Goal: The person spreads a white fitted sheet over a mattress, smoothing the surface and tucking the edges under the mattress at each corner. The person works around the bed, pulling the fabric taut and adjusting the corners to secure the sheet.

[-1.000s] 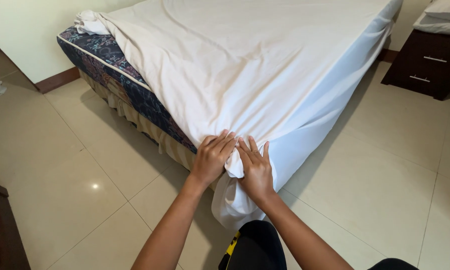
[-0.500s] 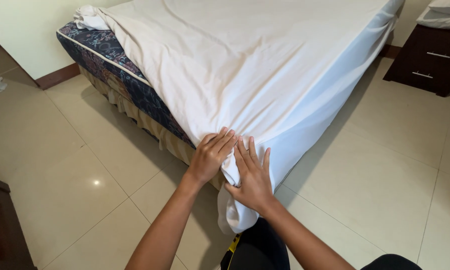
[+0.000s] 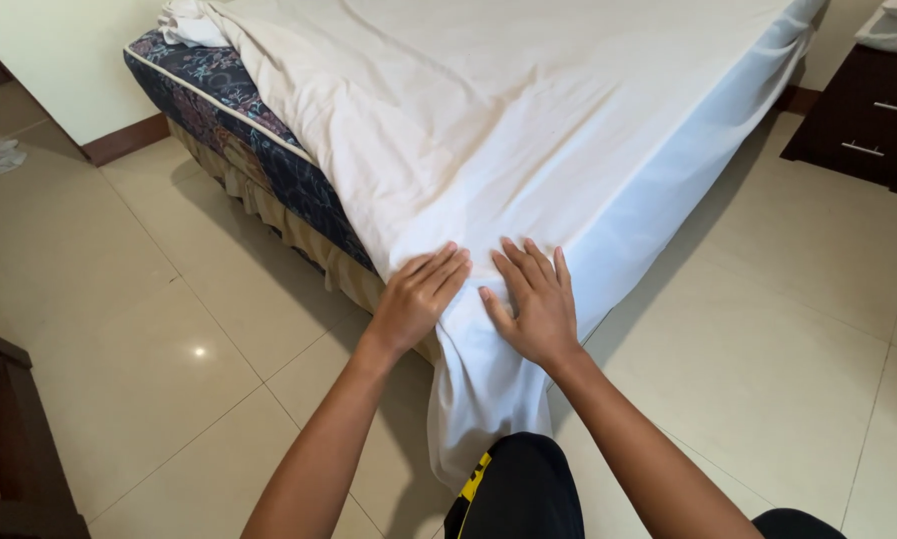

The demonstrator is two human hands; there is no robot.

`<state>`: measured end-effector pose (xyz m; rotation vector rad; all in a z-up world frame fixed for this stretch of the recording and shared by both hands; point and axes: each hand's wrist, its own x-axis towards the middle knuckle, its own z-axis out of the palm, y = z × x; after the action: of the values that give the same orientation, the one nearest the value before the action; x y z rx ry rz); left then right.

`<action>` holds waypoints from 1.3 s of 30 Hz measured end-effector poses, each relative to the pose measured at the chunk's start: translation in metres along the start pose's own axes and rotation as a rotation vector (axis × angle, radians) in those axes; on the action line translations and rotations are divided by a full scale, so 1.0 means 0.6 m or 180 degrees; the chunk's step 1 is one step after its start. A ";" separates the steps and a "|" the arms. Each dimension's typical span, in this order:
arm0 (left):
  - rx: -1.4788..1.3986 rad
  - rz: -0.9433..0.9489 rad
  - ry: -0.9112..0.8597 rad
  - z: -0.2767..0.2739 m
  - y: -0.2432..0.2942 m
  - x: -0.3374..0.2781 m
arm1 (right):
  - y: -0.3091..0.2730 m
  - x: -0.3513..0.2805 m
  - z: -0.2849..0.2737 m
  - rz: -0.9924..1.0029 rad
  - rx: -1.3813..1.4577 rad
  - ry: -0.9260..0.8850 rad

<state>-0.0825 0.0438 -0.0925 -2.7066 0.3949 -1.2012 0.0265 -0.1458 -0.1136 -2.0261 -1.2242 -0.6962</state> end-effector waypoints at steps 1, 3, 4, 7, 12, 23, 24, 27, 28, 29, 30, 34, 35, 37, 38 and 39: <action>-0.0005 -0.0007 -0.0008 0.005 -0.004 -0.002 | 0.001 -0.001 0.003 0.0004 0.0004 -0.0010; 0.0137 -0.0114 0.0157 0.014 -0.013 -0.005 | 0.001 0.000 0.009 0.0045 -0.0100 0.0026; 0.0140 -0.0122 0.0155 0.013 -0.010 -0.010 | 0.000 0.000 0.009 0.0040 -0.0095 0.0019; 0.0200 -0.0132 0.0130 0.005 -0.002 -0.023 | -0.002 0.000 0.007 0.0054 -0.0082 0.0063; 0.0104 -0.0215 0.0100 -0.013 0.008 -0.053 | -0.007 0.000 0.000 0.0027 -0.0036 0.0094; -0.0233 -0.0345 0.0189 -0.013 0.018 -0.044 | -0.032 0.065 -0.015 -0.0075 -0.0379 -0.0575; -0.0244 -0.0359 0.0206 -0.014 0.017 -0.041 | -0.033 0.072 -0.016 -0.0467 -0.0338 -0.0478; -0.0238 -0.0405 0.0234 -0.002 0.016 -0.044 | -0.019 0.068 -0.008 -0.0532 -0.0313 -0.0660; -0.0243 -0.0422 0.0223 -0.003 0.016 -0.044 | -0.018 0.068 -0.006 -0.0533 -0.0305 -0.0679; -0.0246 -0.0438 0.0226 -0.005 0.017 -0.043 | -0.018 0.067 -0.004 -0.0554 -0.0382 -0.0632; -0.0249 -0.0454 0.0229 -0.007 0.018 -0.042 | -0.017 0.066 -0.004 -0.0576 -0.0459 -0.0585; -0.0121 -0.0454 0.0233 -0.025 0.027 -0.049 | -0.019 0.069 -0.008 -0.0516 -0.0438 -0.0642; -0.0106 -0.0499 0.0209 -0.029 0.030 -0.054 | -0.019 0.068 -0.007 -0.0525 -0.0438 -0.0637; -0.0080 -0.0556 0.0177 -0.029 0.035 -0.064 | -0.018 0.066 -0.006 -0.0543 -0.0422 -0.0639; -0.0092 -0.0624 0.0203 -0.025 0.038 -0.068 | -0.018 0.066 -0.005 -0.0543 -0.0447 -0.0648; -0.0105 -0.0688 0.0232 -0.021 0.041 -0.072 | -0.017 0.066 -0.005 -0.0542 -0.0474 -0.0655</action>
<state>-0.1237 0.0330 -0.1204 -2.7976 0.1336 -1.3620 0.0334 -0.1232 -0.0804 -2.1762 -1.5176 -0.6896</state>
